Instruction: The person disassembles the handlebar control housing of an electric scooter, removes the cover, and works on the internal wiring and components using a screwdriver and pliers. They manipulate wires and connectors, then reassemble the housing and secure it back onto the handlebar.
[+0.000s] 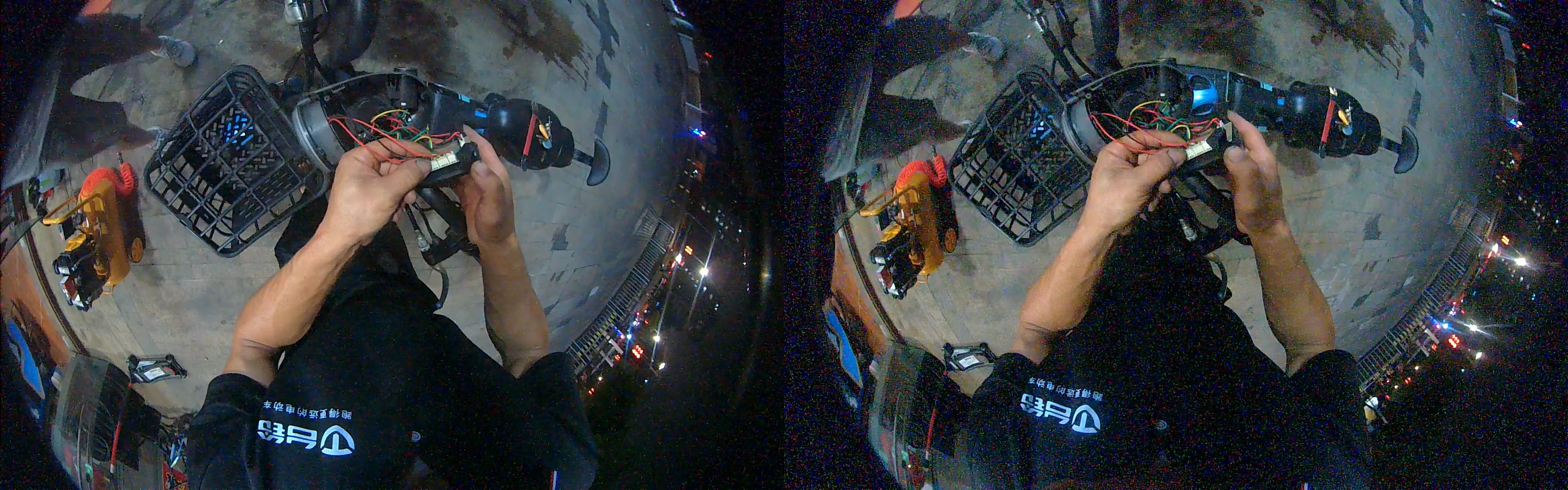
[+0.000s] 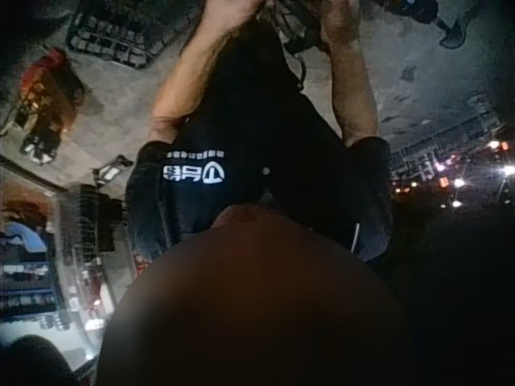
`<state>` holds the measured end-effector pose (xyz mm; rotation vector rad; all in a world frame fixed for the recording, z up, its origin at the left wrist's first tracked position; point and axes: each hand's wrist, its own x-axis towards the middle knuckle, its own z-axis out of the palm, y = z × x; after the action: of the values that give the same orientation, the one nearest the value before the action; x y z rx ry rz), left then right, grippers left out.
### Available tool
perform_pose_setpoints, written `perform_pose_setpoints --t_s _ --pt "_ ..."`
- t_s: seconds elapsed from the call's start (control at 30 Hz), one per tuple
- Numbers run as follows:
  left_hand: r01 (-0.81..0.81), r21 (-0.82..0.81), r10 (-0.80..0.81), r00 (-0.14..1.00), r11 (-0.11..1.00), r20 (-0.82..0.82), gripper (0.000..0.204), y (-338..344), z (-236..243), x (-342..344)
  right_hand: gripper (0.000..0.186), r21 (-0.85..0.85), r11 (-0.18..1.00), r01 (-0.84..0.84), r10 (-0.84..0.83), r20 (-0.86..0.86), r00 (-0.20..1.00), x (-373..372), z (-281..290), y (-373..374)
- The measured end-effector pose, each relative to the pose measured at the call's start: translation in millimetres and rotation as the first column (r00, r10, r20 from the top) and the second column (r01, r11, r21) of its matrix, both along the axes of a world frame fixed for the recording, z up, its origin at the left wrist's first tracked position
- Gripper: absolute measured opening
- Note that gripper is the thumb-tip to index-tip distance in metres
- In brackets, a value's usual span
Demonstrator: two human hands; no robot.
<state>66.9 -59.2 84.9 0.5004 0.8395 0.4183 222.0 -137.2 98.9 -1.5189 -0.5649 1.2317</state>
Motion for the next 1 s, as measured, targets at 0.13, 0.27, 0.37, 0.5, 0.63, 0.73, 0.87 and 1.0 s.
perform_pose_setpoints --t_s 0.13,0.27,0.37,0.5,0.63,0.73,0.87,1.0 --pt "-0.018 0.012 0.018 0.999 1.0 0.039 0.013 -1.7 -1.8 -0.8 0.071 0.014 0.999 -0.052 0.051 0.072 0.996 1.6 -0.3 0.8" --pt "-0.062 -0.024 0.063 0.996 0.998 0.067 0.017 -8.6 -4.3 -1.9 0.072 0.017 0.997 -0.082 0.08 0.087 0.993 1.5 1.3 1.4" --pt "-0.099 -0.036 0.103 0.986 0.994 0.134 0.021 -14.8 -7.2 -5.5 0.072 0.027 0.997 -0.079 0.077 0.079 0.994 -0.2 3.4 2.7" --pt "-0.131 -0.084 0.145 0.97 0.988 0.194 0.026 -17.1 -11.1 -10.9 0.073 0.041 0.996 -0.081 0.078 0.075 0.994 -2.1 6.1 4.2" --pt "-0.139 -0.081 0.151 0.975 0.987 0.165 0.025 -17.1 -10.4 -11.5 0.074 0.03 0.997 -0.067 0.066 0.043 0.997 -2.0 6.8 3.8" --pt "-0.156 -0.09 0.168 0.974 0.984 0.153 0.022 -18.1 -8.9 -10.8 0.076 0.018 0.998 -0.061 0.06 0.048 0.997 -0.9 5.9 2.9" --pt "-0.202 -0.029 0.204 0.969 0.979 0.142 0.022 -23.4 -9.9 -11.8 0.077 0.009 0.998 -0.057 0.057 0.046 0.997 0.2 4.5 2.9" --pt "-0.248 0.035 0.241 0.962 0.968 0.131 0.022 -27.2 -16.4 -10.3 0.076 0.022 0.998 -0.053 0.051 0.069 0.996 0.3 4.0 3.3"
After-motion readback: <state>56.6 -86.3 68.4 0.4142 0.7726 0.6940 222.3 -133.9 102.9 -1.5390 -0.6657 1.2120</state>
